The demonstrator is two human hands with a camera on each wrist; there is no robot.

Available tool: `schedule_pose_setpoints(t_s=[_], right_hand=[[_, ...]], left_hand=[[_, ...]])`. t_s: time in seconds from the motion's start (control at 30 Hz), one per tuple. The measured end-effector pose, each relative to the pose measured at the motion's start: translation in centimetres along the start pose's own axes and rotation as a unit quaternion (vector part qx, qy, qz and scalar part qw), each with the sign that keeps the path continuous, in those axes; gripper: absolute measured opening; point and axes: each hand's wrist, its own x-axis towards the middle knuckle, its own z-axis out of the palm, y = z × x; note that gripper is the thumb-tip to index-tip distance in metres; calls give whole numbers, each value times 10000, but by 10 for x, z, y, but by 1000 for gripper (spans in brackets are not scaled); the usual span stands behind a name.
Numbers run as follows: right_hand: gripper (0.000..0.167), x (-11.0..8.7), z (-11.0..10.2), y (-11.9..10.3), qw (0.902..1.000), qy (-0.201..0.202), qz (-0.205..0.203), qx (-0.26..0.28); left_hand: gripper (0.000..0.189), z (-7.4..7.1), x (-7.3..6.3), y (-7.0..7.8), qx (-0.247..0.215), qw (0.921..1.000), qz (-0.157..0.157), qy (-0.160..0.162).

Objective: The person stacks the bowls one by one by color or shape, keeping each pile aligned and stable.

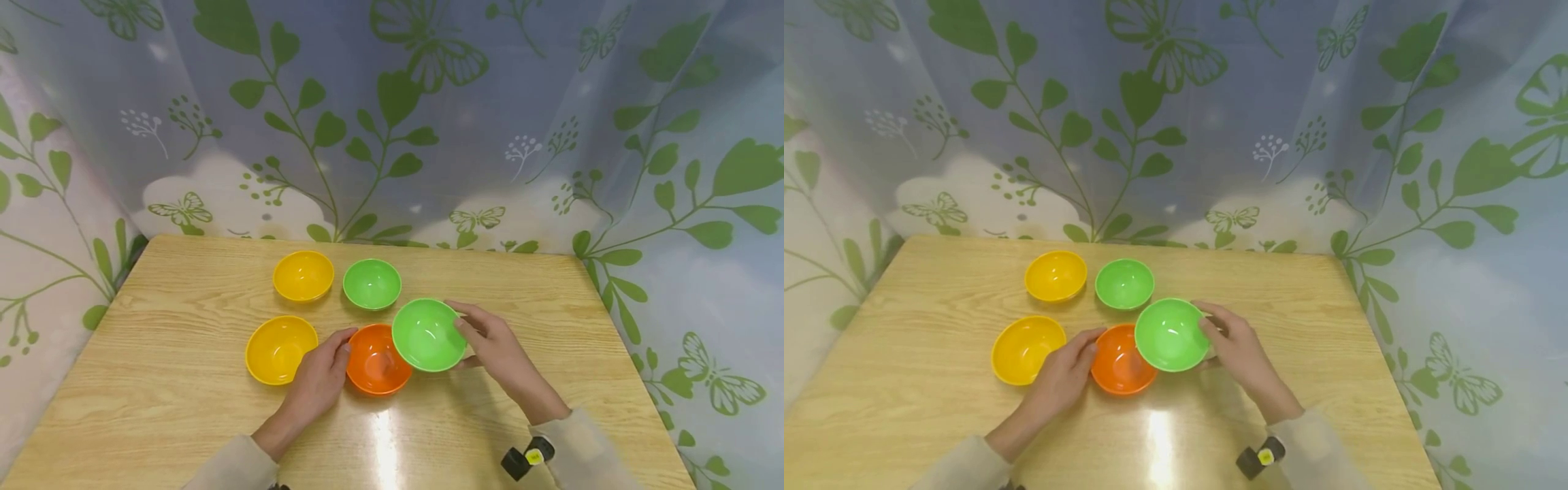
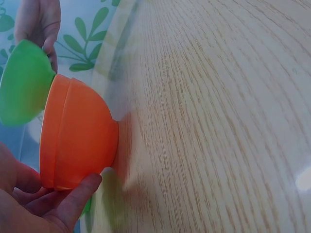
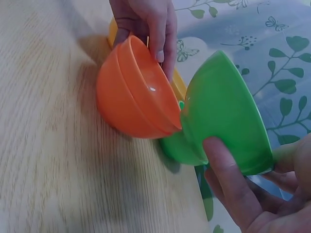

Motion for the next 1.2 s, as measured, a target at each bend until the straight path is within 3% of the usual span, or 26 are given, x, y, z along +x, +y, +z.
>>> schedule_pose_setpoints(t_s=[0.57,1.2], right_hand=[[45,6,25,-2,9991,-333,-76,257],[44,8,44,-5,9985,-505,-177,70]], left_hand=[[38,1,1,0,42,10000,44,35],[38,2,2,-3,91,9999,100,95]])
